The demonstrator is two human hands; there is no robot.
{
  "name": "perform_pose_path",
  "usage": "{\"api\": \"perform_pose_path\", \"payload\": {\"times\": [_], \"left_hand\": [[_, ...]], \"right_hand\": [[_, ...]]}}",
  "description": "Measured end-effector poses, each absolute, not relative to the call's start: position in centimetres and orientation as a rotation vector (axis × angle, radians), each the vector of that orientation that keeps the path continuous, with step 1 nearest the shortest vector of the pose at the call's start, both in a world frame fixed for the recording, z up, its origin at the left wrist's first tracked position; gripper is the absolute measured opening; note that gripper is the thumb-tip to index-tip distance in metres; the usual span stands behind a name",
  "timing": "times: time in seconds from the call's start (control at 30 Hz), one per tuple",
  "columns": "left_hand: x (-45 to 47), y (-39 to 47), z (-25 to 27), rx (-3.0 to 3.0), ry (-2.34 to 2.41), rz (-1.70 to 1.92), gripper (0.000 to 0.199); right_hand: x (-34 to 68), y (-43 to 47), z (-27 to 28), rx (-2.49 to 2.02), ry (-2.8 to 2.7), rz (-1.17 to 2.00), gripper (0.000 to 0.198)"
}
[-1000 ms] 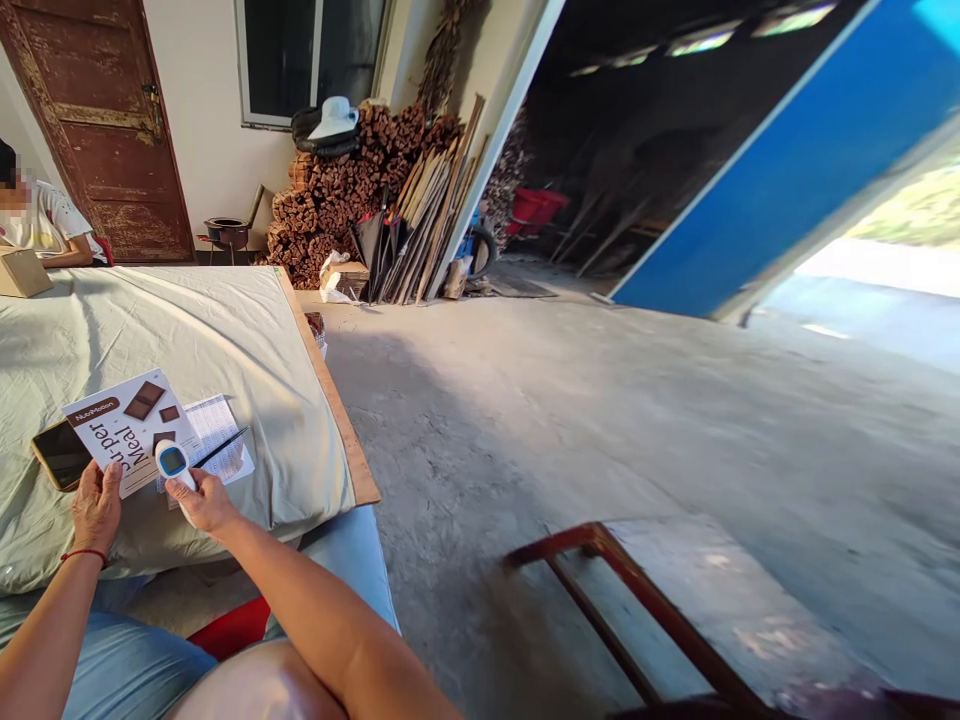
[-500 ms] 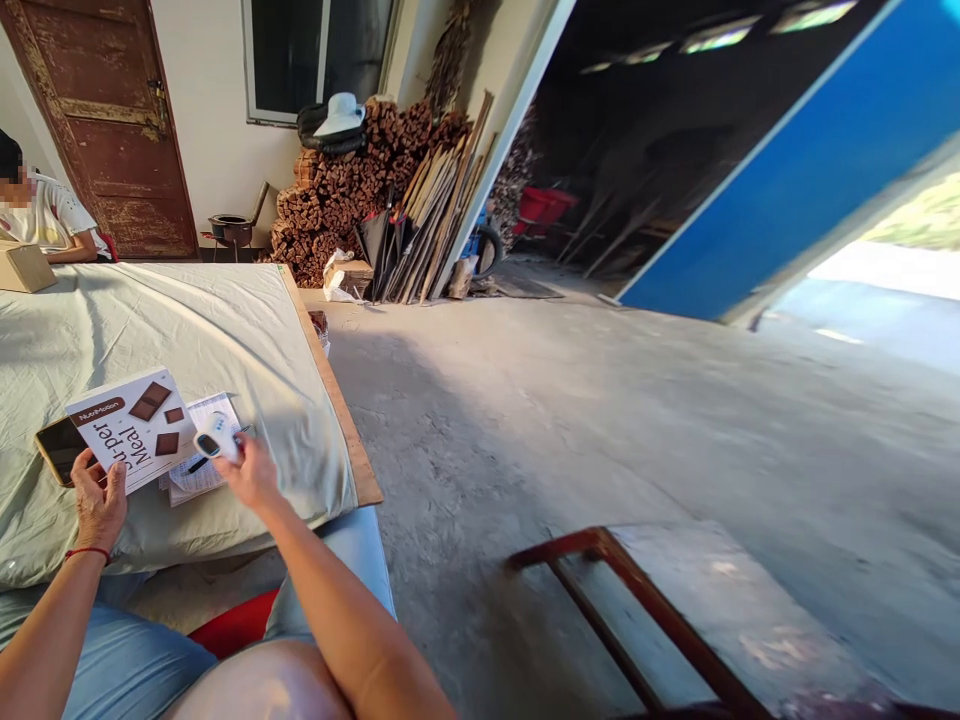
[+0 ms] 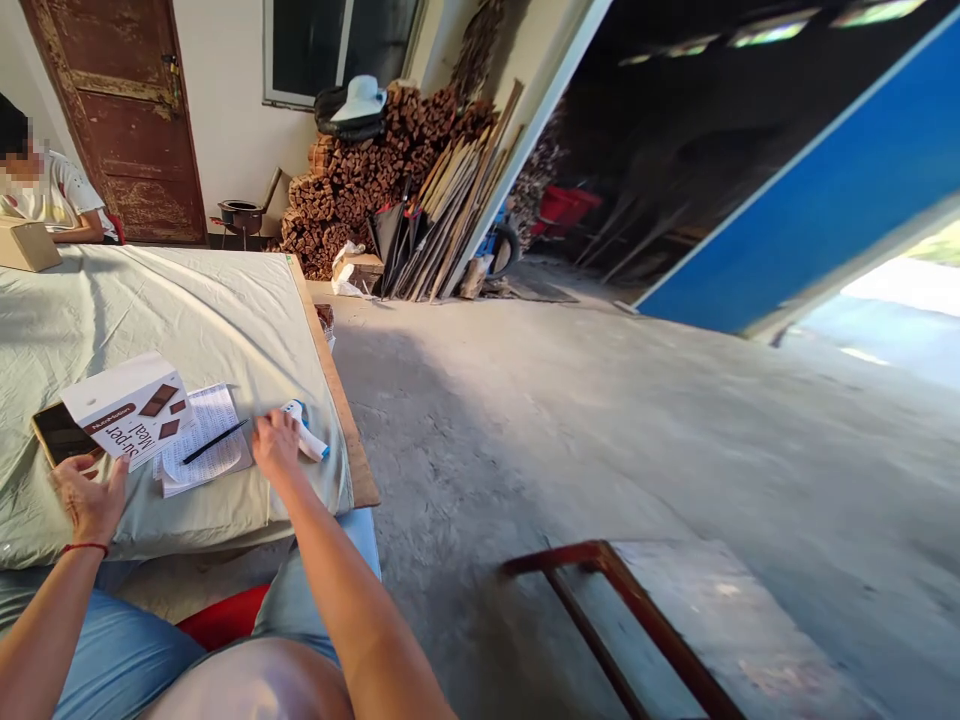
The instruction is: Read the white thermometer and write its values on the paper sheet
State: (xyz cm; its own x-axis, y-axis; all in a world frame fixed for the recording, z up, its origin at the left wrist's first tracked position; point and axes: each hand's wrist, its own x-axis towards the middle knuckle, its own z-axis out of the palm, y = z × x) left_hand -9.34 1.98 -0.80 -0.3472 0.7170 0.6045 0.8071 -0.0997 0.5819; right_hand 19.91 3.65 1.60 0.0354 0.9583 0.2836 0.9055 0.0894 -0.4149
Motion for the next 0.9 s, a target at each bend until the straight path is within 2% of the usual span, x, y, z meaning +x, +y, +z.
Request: {"api": "perform_pose_path", "payload": {"times": [0.07,0.17,0.3,0.43,0.7,0.9], "left_hand": [[-7.7,0.6,-0.7,-1.675,-1.862,-1.422,0.04],[-3.7,-1.5,-0.9,-2.055,-1.529,-1.236,0.024],[1.3,-3.0,-1.4,-2.379,-1.42,-0.884,0.035],[2.9,-3.4,-1.3,-2.402,-1.47,-0.667,0.035],[2.4,-3.6,-1.3,-2.407,-1.494,-0.622,0.038],[2.5,-3.6,-1.0,-2.419,-1.516,-0.617,0.039]], "right_hand": [[18.0,4.5,1.7,-1.727,-1.97,0.188,0.028],[16.6,5.8,1.8,-1.733,-2.026,0.226,0.031],[17.6,6.3,1.7,-1.764,-2.148,0.236,0.023],[19.9,5.6,1.1,-1.606,-2.259,0.2,0.021],[18.9,1.2,-2.3,-1.333,-1.452,0.644,0.011],[17.6,0.2,-3.1,-1.302,-1.344,0.741,0.008]]}}
